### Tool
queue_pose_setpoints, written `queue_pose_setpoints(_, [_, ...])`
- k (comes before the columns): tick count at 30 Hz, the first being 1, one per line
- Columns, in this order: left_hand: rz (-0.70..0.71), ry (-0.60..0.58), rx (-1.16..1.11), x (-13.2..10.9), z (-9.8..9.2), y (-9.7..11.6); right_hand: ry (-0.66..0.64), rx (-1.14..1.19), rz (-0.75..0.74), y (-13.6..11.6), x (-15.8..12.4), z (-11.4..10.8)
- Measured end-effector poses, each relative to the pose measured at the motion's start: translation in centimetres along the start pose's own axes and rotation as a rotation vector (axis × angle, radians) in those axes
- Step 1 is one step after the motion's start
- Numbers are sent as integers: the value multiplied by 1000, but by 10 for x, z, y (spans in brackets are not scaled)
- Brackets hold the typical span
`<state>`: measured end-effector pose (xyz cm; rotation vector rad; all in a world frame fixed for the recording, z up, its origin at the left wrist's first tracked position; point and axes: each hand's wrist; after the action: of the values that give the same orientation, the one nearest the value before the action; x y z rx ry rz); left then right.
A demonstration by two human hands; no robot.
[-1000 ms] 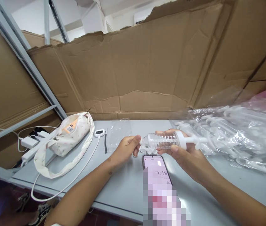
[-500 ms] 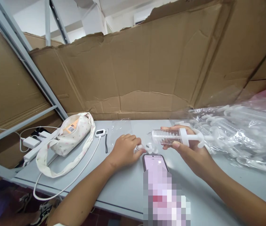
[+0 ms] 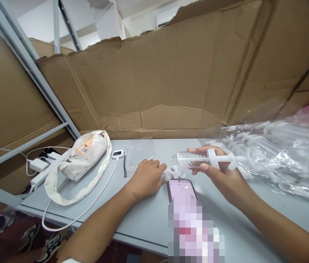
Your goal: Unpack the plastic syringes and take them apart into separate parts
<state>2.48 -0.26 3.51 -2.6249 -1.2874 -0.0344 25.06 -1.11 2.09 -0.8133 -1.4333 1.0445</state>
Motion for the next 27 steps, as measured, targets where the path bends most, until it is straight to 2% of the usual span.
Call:
queue_pose_setpoints(8, [-119,-25,-111,6,10,2,4,0,20,0,0,0])
queue_pose_setpoints(16, [-248,66,-269,12,22,6,30,-14,62,-2,0,2])
queue_pose_setpoints(21, [-277,113,-461,13,26,3,28,2,85,-3,1,3])
queue_pose_setpoints(24, [-271,230,-575,11,23,0,15,-15,102,-4,2,2])
queue_pose_setpoints(27, [-174,498,-683,7,15,1,-25,6,126,-4,2,3])
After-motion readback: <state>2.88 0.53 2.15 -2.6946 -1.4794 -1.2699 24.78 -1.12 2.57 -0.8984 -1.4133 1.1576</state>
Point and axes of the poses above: each hand's wrist, its own x-axis towards the middle knuckle, its own z-axis out of the palm, y = z × x, and after that the axes turned 1 degree about -x, right-handed
